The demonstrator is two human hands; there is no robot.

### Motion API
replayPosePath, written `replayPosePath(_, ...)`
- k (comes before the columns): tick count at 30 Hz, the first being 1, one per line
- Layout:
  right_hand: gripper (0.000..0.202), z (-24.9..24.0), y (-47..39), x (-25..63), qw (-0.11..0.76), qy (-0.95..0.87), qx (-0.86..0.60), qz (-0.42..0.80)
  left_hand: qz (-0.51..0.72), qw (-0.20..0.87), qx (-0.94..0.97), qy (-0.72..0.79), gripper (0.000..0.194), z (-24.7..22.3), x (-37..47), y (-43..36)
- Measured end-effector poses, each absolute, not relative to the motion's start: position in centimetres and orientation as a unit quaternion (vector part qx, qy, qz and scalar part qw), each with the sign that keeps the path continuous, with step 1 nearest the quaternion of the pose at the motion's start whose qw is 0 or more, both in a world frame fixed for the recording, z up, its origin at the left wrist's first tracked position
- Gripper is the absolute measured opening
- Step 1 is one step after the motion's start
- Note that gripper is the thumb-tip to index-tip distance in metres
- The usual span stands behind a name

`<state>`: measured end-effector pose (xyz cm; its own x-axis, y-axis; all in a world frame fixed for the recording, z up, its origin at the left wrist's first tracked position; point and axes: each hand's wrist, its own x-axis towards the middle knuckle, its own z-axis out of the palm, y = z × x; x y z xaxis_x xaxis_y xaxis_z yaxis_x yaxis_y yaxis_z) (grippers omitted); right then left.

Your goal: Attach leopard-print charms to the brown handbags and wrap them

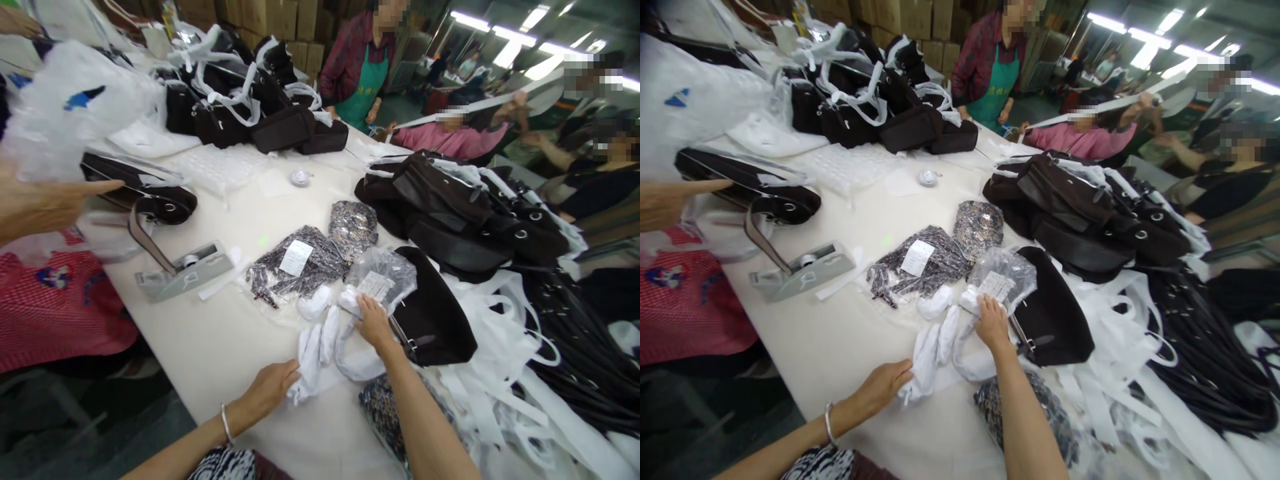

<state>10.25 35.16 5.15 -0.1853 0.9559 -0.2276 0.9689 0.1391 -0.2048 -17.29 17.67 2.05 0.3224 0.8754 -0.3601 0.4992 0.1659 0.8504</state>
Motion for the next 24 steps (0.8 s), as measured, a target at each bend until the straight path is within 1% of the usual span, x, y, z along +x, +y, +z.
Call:
replayPosePath(1, 0.064, 4.6, 35.0, 10.5, 0.024, 0.752, 0.638, -0.165, 0.173, 0.511, 0.64, 0.547, 0.026, 2.7, -17.4, 17.7)
replayPosePath(3, 0.06, 4.7, 34.6, 10.8, 0.022, 0.747, 0.639, -0.181, 0.175, 0.515, 0.645, 0.538, 0.027, 3.8, -17.5, 18.1)
replayPosePath(5, 0.055, 6.0, 33.8, 10.6, -0.011, 0.749, 0.631, -0.203, 0.195, 0.534, 0.627, 0.533, 0.03, 4.7, -17.3, 18.8)
replayPosePath(6, 0.053, 7.0, 33.0, 10.3, -0.041, 0.748, 0.618, -0.24, 0.21, 0.554, 0.608, 0.528, 0.032, 5.1, -17.1, 19.2)
replayPosePath(8, 0.057, 9.1, 30.6, 9.3, -0.099, 0.722, 0.564, -0.389, 0.245, 0.611, 0.553, 0.511, 0.035, 5.6, -16.4, 20.0)
replayPosePath(10, 0.069, 10.9, 27.7, 7.8, -0.119, 0.656, 0.492, -0.56, 0.286, 0.665, 0.486, 0.489, 0.038, 6.1, -15.6, 20.8)
replayPosePath(11, 0.074, 11.5, 26.3, 7.0, -0.124, 0.629, 0.472, -0.605, 0.307, 0.682, 0.457, 0.481, 0.039, 6.4, -15.1, 21.1)
replayPosePath(12, 0.074, 11.8, 25.0, 6.2, -0.137, 0.614, 0.468, -0.621, 0.327, 0.692, 0.434, 0.475, 0.04, 6.8, -14.7, 21.5)
replayPosePath(13, 0.067, 11.9, 24.0, 5.4, -0.157, 0.608, 0.48, -0.612, 0.342, 0.698, 0.418, 0.47, 0.041, 7.2, -14.3, 21.8)
replayPosePath(16, 0.019, 11.2, 22.7, 3.7, -0.236, 0.594, 0.558, -0.529, 0.358, 0.718, 0.392, 0.449, 0.045, 8.6, -13.7, 22.8)
replayPosePath(17, 0.008, 11.0, 22.7, 3.4, -0.257, 0.578, 0.579, -0.515, 0.359, 0.722, 0.391, 0.443, 0.046, 9.0, -13.8, 23.3)
replayPosePath(18, 0.008, 10.8, 22.9, 3.3, -0.277, 0.552, 0.594, -0.515, 0.36, 0.719, 0.395, 0.444, 0.047, 9.3, -14.1, 23.9)
replayPosePath(20, 0.019, 10.8, 23.4, 3.4, -0.322, 0.485, 0.605, -0.543, 0.362, 0.681, 0.42, 0.478, 0.049, 9.4, -15.1, 25.3)
replayPosePath(22, 0.027, 11.2, 24.0, 3.7, -0.373, 0.42, 0.596, -0.574, 0.356, 0.601, 0.477, 0.534, 0.048, 9.0, -16.5, 26.6)
replayPosePath(24, 0.03, 11.7, 24.6, 3.9, -0.408, 0.385, 0.582, -0.588, 0.333, 0.53, 0.545, 0.558, 0.044, 8.4, -17.8, 27.6)
